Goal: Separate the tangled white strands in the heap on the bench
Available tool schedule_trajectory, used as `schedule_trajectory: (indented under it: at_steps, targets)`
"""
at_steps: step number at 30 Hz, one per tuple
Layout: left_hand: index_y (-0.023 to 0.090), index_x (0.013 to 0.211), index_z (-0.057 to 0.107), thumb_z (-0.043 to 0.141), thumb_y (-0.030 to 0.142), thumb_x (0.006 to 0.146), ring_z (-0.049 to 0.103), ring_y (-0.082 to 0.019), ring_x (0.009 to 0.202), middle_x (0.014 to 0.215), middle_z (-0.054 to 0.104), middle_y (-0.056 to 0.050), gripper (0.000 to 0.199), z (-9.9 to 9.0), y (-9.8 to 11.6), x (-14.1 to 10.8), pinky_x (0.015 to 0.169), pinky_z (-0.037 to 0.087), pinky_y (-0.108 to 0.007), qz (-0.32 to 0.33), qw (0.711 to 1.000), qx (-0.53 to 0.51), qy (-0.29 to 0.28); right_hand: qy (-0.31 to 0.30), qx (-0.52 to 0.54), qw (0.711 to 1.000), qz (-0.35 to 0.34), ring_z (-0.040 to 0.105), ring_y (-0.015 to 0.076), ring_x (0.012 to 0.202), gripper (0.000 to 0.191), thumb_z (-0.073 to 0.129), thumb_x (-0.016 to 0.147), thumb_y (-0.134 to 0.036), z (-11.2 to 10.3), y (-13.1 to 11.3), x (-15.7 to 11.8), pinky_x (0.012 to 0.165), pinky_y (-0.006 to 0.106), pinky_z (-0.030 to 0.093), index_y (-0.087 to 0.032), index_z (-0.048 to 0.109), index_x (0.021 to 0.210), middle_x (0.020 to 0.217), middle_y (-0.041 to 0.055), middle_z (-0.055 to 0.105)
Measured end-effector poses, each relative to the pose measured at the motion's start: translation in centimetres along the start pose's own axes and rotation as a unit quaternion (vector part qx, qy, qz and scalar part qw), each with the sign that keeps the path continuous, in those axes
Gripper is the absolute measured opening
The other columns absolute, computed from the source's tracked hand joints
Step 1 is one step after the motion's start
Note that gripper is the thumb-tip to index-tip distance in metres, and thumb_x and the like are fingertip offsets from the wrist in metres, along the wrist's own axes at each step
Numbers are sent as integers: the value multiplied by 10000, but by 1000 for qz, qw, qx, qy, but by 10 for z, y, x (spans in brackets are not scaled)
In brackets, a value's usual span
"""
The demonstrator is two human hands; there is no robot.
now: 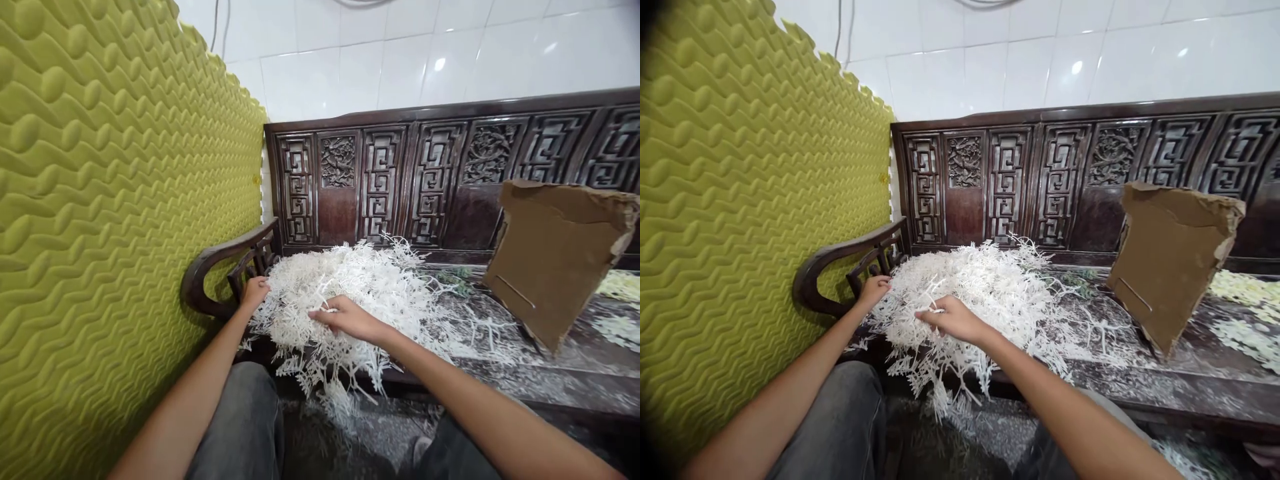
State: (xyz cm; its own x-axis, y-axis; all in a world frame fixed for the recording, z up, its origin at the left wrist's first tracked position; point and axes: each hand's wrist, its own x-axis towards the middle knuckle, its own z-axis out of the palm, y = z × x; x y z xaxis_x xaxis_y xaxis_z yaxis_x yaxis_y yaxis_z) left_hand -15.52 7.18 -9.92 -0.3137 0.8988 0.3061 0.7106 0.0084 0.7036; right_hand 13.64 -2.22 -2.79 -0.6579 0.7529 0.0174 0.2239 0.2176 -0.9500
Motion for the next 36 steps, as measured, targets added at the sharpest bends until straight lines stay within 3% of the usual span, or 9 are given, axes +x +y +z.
schedule_trajectory:
  at_steps: [3, 7, 12, 15, 19, 24, 29, 36]
  targets:
    - [130, 953, 692, 539, 197, 665, 592, -179, 735, 822, 690, -65, 333, 10, 8, 4, 654, 425, -244, 31, 999, -24, -26, 25, 23, 999, 21, 489, 93, 478, 440, 582, 830, -526, -9, 2, 4, 683, 306, 443, -149, 566, 603, 586, -5, 571]
    - [113, 984, 678, 520, 319, 761, 587, -157, 658, 757, 670, -59, 342, 22, 49, 2, 616, 454, -242, 104, 985, -82, -110, 59, 46, 997, 32, 544, 98, 580, 487, 437, 901, -566, -18, 0, 11, 853, 357, 432, -139, 648, 798, 876, 48, 655]
    - [127, 912, 677, 494, 447, 838, 548, -124, 561, 681, 649, -44, 376, 20, 94, -14, 566, 435, -227, 176, 959, -122, -188, 147, 47, 987, 51, 583, 162, 737, 369, 415, 927, -450, -36, 4, 19, 913, 404, 394, -169, 652, 963, 1009, 76, 646]
    - [140, 964, 668, 529, 430, 836, 549, -127, 577, 671, 641, -32, 347, 14, 107, -20, 579, 429, -233, 190, 954, -120, -197, 203, 46, 976, 67, 594, 202, 878, 267, 462, 914, -357, -49, 10, 19, 967, 423, 329, -168, 646, 958, 1108, 106, 635]
    - [153, 951, 667, 509, 447, 862, 570, -135, 645, 718, 649, -37, 346, 7, 122, -30, 610, 428, -243, 227, 940, -97, -237, 247, 59, 966, 57, 569, 216, 989, 188, 502, 896, -297, -58, 12, 16, 915, 375, 348, -166, 636, 915, 1231, 122, 595]
    - [178, 962, 661, 590, 545, 795, 584, -149, 731, 826, 658, -49, 410, 9, 146, -53, 657, 437, -262, 287, 902, -70, -315, 263, 80, 961, 37, 560, 235, 999, 349, 467, 908, -460, -60, 9, 15, 841, 360, 371, -181, 630, 1042, 1032, 104, 667]
    - [168, 920, 627, 672, 559, 718, 577, -162, 695, 819, 653, -66, 443, 25, 151, -60, 600, 420, -268, 310, 899, -47, -307, 227, 129, 965, 9, 549, 246, 1011, 508, 400, 892, -596, -57, 12, 16, 870, 387, 391, -191, 632, 1092, 993, 77, 647]
    - [166, 911, 658, 569, 394, 850, 560, -129, 650, 736, 643, -34, 252, 36, 145, -49, 607, 407, -254, 311, 900, -61, -299, 203, 201, 958, 23, 565, 230, 971, 457, 247, 925, -342, -61, 14, 11, 918, 393, 403, -138, 565, 1182, 966, 99, 671]
